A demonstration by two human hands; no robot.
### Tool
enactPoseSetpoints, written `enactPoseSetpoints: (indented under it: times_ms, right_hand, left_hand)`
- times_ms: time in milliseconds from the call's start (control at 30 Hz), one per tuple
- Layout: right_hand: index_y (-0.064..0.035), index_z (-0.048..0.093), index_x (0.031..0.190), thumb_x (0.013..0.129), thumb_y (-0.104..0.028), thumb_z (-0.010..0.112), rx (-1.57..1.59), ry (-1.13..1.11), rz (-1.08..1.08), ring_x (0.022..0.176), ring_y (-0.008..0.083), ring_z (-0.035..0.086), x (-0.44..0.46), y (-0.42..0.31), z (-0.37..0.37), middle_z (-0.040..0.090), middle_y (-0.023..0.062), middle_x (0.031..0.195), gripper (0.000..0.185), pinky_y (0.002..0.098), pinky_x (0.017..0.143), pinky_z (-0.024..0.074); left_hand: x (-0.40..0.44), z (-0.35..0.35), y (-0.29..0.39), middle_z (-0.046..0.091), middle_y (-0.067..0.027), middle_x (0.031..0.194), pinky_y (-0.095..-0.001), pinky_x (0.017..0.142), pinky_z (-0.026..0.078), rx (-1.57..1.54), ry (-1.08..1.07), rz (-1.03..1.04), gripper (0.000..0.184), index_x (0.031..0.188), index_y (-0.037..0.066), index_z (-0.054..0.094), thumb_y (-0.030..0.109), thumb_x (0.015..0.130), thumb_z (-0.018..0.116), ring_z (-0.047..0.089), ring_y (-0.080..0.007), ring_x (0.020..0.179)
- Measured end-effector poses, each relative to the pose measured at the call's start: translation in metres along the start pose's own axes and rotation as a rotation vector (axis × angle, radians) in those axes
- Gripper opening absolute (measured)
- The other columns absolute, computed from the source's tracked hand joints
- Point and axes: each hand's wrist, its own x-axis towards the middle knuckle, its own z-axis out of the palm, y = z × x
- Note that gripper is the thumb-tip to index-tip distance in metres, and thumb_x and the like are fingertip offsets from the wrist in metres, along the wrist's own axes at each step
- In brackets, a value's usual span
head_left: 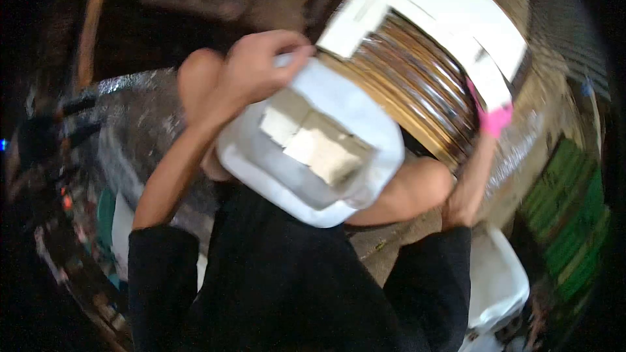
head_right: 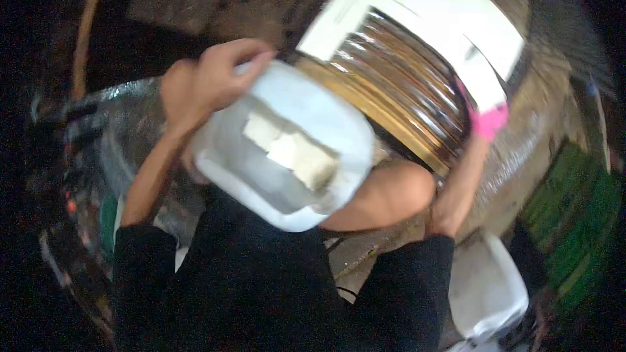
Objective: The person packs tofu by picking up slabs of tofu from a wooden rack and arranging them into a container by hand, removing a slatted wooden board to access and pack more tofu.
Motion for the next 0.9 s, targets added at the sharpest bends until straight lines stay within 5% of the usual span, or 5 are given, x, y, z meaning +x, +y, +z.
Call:
enactPoseSetpoints:
  times_ms: [200,267,400,600,900]
  right_hand:
    - [-0.0053,0.028,0.153,0.089,-0.045,0.040,0.133,-0.569,0.143,0.145,0.0446,0.021,-0.097,-0.020,0.022,0.024,0.0201,0.158,0.076,0.0686,0.115,0.0104]
    - [-0.0064,0.026,0.153,0.090,-0.049,0.041,-0.390,-0.021,-0.118,0.143,0.0451,0.024,-0.148,-0.013,0.066,0.023,0.0196,0.159,0.077,0.0667,0.115,0.0130]
    - [-0.0013,0.034,0.148,0.101,-0.035,0.033,-0.149,-0.454,0.057,0.131,0.0362,0.046,-0.217,0.009,0.153,0.043,0.0199,0.147,0.058,0.0579,0.110,0.0344]
    - [0.0137,0.041,0.138,0.085,-0.062,0.037,-0.039,-0.192,0.481,0.127,0.0401,0.049,-0.237,0.068,0.230,0.049,0.0271,0.139,0.092,0.0461,0.112,0.0333]
    - [-0.0086,0.063,0.102,0.091,-0.027,0.059,-0.636,-0.140,1.089,0.089,0.0132,0.059,-0.190,0.238,0.286,0.062,0.0033,0.094,0.022,0.0328,0.080,0.0484]
  left_hand:
    - [-0.004,-0.003,0.001,0.071,-0.0136,0.100,-0.0383,0.084,0.053,0.006,-0.008,-0.004,0.029,0.099,0.007,0.073,0.032,0.088,0.062,0.069,-0.0314,0.092]
    - [-0.005,-0.002,-0.002,0.071,-0.0135,0.100,-0.0382,0.084,0.053,-0.005,-0.027,0.023,0.029,0.100,0.007,0.073,0.032,0.088,0.063,0.069,-0.0311,0.092]
    - [-0.003,0.000,-0.008,0.071,-0.0140,0.099,-0.0382,0.084,0.053,-0.083,-0.033,0.081,0.030,0.101,0.007,0.072,0.033,0.089,0.063,0.069,-0.0313,0.093]
    - [-0.008,0.000,-0.019,0.071,-0.0156,0.098,-0.0393,0.084,0.052,-0.351,-0.036,0.130,0.031,0.101,0.006,0.072,0.033,0.090,0.063,0.069,-0.0330,0.093]
    - [-0.008,0.001,-0.029,0.071,-0.0143,0.101,-0.0408,0.086,0.050,-0.445,-0.041,0.177,0.031,0.102,0.006,0.070,0.034,0.089,0.064,0.066,-0.0333,0.096]
